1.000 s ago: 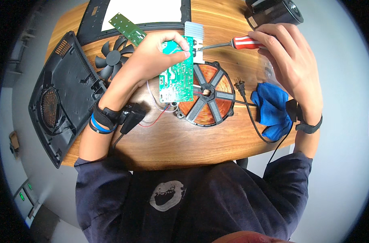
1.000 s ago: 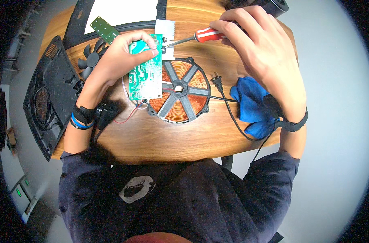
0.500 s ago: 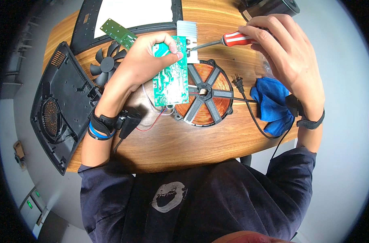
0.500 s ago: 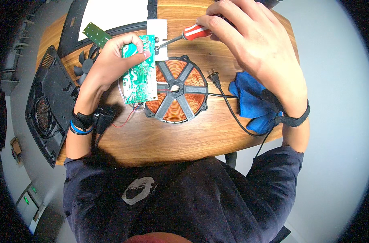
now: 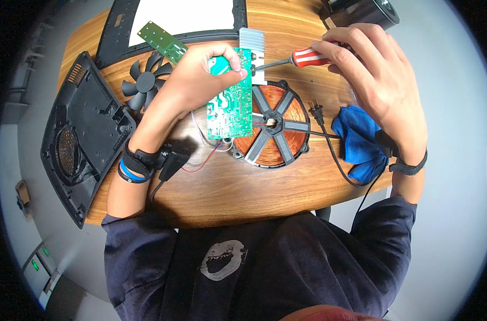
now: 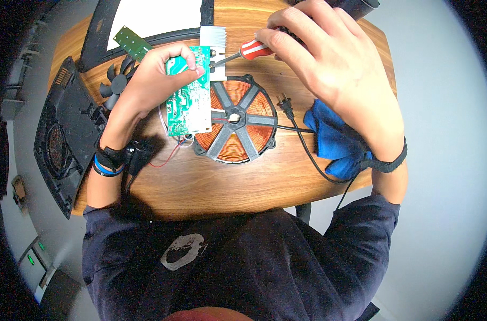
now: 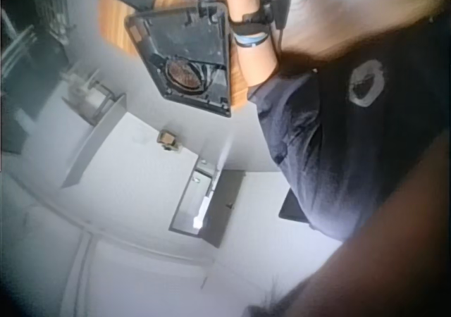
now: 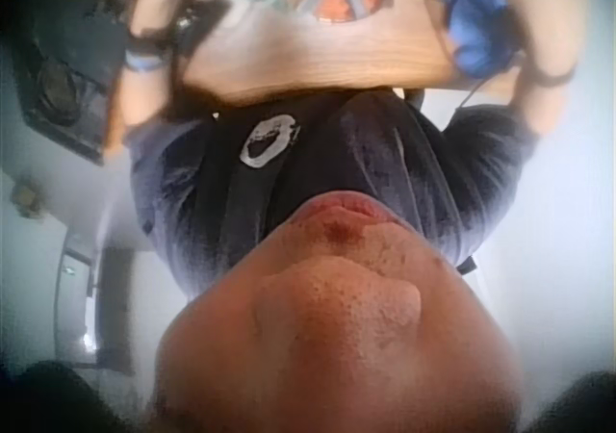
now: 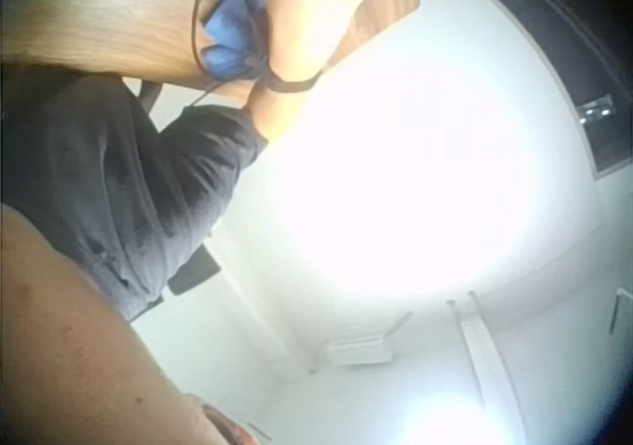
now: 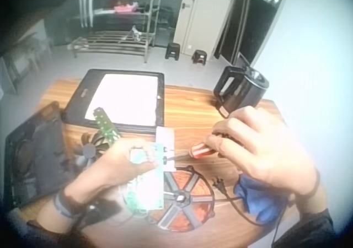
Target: The person secures a heatsink onto a green circuit board using a screwdriver. They repeatedly pick up screws from a plastic container, align the heatsink, and tighten the screws to attach it to the board.
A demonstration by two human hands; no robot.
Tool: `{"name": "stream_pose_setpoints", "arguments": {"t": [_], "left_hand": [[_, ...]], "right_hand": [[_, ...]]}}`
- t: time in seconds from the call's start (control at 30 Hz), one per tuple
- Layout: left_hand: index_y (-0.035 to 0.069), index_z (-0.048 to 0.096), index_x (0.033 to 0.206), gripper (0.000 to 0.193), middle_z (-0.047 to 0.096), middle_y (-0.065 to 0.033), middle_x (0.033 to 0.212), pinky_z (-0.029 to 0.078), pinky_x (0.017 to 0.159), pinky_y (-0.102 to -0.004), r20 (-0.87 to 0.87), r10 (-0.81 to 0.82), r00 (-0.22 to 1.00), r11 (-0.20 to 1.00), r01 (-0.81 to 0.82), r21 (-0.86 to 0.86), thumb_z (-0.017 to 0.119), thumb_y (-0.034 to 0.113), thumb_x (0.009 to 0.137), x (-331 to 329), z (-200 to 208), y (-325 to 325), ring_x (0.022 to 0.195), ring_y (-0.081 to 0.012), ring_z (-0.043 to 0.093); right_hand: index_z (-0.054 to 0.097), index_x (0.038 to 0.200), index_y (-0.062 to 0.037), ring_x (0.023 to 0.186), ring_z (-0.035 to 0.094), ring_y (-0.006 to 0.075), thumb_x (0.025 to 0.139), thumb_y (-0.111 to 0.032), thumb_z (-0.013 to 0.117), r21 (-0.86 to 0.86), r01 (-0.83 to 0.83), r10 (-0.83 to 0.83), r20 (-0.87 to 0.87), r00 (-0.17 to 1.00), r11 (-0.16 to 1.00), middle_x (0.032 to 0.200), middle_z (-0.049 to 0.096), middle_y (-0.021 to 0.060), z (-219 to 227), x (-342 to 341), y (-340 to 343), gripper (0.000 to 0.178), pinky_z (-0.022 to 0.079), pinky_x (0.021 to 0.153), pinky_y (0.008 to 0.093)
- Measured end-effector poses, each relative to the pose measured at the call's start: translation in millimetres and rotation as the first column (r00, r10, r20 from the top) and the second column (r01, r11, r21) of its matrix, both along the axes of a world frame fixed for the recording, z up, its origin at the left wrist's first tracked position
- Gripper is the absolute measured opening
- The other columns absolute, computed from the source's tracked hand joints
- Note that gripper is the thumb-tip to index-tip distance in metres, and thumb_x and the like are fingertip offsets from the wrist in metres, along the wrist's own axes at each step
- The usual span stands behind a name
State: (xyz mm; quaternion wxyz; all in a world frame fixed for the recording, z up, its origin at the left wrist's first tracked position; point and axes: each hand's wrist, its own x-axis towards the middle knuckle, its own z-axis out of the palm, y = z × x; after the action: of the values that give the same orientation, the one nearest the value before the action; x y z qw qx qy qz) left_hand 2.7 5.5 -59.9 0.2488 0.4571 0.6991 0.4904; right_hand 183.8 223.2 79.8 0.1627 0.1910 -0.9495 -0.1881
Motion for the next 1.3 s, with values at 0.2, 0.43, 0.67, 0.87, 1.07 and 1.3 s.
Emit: {"name": "stream_pose_setpoints", "arguments": {"t": [0.2, 0.43, 0.67, 0.87, 1.07, 1.3], "left_hand": [[0.006, 0.065, 0.092, 0.015, 0.065, 0.0040, 0.089, 0.051, 0.079, -0.0250, -0.023, 0.002, 1.000, 1.000, -0.002, 0.011, 0.080, 0.009, 0.096, -2, -6, -1, 0.087, -0.0049, 0.058], [0.006, 0.066, 0.091, 0.015, 0.066, 0.0035, 0.089, 0.051, 0.077, -0.0252, -0.022, -0.010, 1.000, 1.000, 0.011, 0.028, 0.080, 0.009, 0.095, -1, -4, 0, 0.086, -0.0053, 0.058], [0.006, 0.066, 0.092, 0.016, 0.067, 0.0030, 0.089, 0.051, 0.077, -0.0251, -0.035, -0.012, 0.999, 1.000, 0.012, 0.020, 0.081, 0.011, 0.095, -1, -3, -1, 0.087, -0.0055, 0.059], [0.006, 0.067, 0.092, 0.016, 0.068, 0.0026, 0.090, 0.052, 0.076, -0.0251, 0.004, -0.018, 1.000, 1.000, 0.018, 0.021, 0.081, 0.011, 0.095, -1, -3, 0, 0.086, -0.0057, 0.060], [0.006, 0.067, 0.093, 0.015, 0.068, 0.0027, 0.091, 0.053, 0.076, -0.0249, 0.019, -0.025, 1.000, 0.999, 0.025, 0.023, 0.081, 0.010, 0.095, -1, -4, 0, 0.086, -0.0057, 0.061], [0.006, 0.066, 0.093, 0.015, 0.067, 0.0033, 0.090, 0.052, 0.077, -0.0252, 0.001, -0.024, 1.000, 0.999, 0.024, 0.040, 0.081, 0.010, 0.095, 0, -5, 0, 0.087, -0.0057, 0.059]], "right_hand": [[0.074, 0.116, -0.0079, 0.106, 0.066, 0.0264, 0.080, -0.011, 0.080, -0.111, -0.042, 0.045, 0.026, 0.999, 0.993, 0.117, 0.068, 0.0071, 13, -4, -16, 0.036, 0.058, 0.084, 0.0376], [0.074, 0.111, -0.0068, 0.103, 0.066, 0.0264, 0.076, -0.009, 0.080, -0.120, -0.047, 0.051, 0.031, 0.998, 0.992, 0.113, 0.067, 0.0070, 19, -8, -27, 0.035, 0.058, 0.079, 0.0379], [0.074, 0.109, -0.0065, 0.102, 0.065, 0.0261, 0.073, -0.008, 0.080, -0.126, -0.077, 0.083, 0.042, 0.996, 0.989, 0.111, 0.065, 0.0064, 25, -11, -38, 0.036, 0.058, 0.077, 0.0383], [0.075, 0.108, -0.0064, 0.102, 0.065, 0.0267, 0.072, -0.008, 0.081, -0.125, -0.125, 0.129, 0.027, 0.991, 0.984, 0.112, 0.065, 0.0071, 25, -12, -39, 0.037, 0.058, 0.077, 0.0380], [0.074, 0.108, -0.0066, 0.102, 0.066, 0.0273, 0.076, -0.008, 0.082, -0.218, -0.116, 0.129, 0.046, 0.991, 0.969, 0.112, 0.066, 0.0087, 24, -14, -42, 0.033, 0.059, 0.077, 0.0380], [0.063, 0.101, -0.0017, 0.083, 0.070, 0.0252, 0.097, -0.024, 0.073, -0.324, -0.153, 0.147, -0.043, 0.988, 0.934, 0.095, 0.065, 0.0127, 12, -21, -25, 0.025, 0.056, 0.071, 0.0351]]}}
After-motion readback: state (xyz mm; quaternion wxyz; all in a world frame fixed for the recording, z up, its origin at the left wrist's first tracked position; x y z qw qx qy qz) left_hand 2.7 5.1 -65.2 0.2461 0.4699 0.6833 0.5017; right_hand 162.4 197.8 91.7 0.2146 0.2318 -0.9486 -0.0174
